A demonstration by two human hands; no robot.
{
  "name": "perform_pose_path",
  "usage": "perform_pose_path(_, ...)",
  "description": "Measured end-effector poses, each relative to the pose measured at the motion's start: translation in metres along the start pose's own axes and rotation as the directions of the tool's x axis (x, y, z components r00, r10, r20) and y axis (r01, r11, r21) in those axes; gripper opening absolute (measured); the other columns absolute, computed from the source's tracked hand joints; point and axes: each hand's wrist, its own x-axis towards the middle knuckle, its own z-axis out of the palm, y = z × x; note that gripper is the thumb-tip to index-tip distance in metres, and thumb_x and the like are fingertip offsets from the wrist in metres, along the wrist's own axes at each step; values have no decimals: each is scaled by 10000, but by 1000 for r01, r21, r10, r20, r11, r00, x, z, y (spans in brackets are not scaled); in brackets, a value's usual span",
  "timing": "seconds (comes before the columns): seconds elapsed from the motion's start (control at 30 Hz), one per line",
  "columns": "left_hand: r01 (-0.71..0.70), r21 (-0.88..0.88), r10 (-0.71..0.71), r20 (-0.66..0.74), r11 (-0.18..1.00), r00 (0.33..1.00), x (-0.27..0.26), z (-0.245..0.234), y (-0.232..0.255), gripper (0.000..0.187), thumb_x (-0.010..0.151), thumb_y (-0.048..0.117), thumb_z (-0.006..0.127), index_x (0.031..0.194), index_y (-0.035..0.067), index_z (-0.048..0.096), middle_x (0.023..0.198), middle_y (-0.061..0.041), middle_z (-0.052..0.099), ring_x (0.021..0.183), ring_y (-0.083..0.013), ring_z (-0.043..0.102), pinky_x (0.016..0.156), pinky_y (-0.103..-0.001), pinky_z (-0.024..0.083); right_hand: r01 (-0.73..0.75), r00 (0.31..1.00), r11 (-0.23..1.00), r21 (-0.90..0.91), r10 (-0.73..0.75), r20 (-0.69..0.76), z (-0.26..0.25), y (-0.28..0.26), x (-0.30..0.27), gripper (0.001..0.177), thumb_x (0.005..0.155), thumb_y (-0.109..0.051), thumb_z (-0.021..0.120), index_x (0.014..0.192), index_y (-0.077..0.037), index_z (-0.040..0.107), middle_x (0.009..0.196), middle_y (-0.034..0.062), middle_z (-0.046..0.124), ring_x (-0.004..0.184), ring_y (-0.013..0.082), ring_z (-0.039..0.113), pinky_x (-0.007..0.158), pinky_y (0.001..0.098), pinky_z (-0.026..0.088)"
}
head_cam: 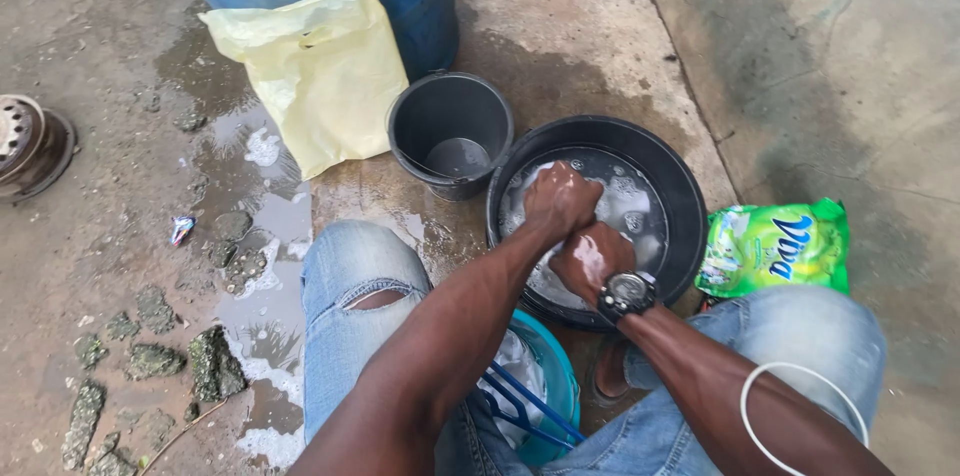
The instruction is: Hand-washing white clothes in a bucket with detergent.
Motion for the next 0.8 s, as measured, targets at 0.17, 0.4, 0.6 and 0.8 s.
perform_pose_path(0.17,29,-299,-30,1,954,1000,-3,-7,-3,480,832,442,686,906,-24,772,887,-216,766,866,-353,748,833,-488,559,-63,998,997,44,62,10,-16,-3,8,535,726,-373,818,1046,33,680,841,231,760,762,361,745,729,453,601)
perform_pose_path(0.4,37,-587,-93,-65,808,994,26,0,-38,671,824,654,675,871,-11,750,766,-181,755,754,-278,747,765,-473,561,-251,936,890,382,122,331,-48,-15,16,732,707,-266,855,1261,133,593,810,192,766,601,257,740,458,352,535)
perform_pose_path(0.6,166,-791,-374,-85,589,923,37,-10,-75,604,944,581,498,1053,13,674,885,-197,729,661,-285,715,588,-457,596,-295,940,935,195,248,233,-87,-20,24,975,693,-414,882,1454,53,492,856,251,780,620,309,730,591,366,540)
perform_pose_path(0.8,555,-429,-699,-366,713,614,74,-33,-174,377,950,390,640,1142,67,664,876,-146,738,643,-225,693,509,-369,562,-221,975,975,35,222,-23,-82,19,38,1009,588,-544,907,1387,-10,597,1292,261,668,1169,415,662,1004,446,518)
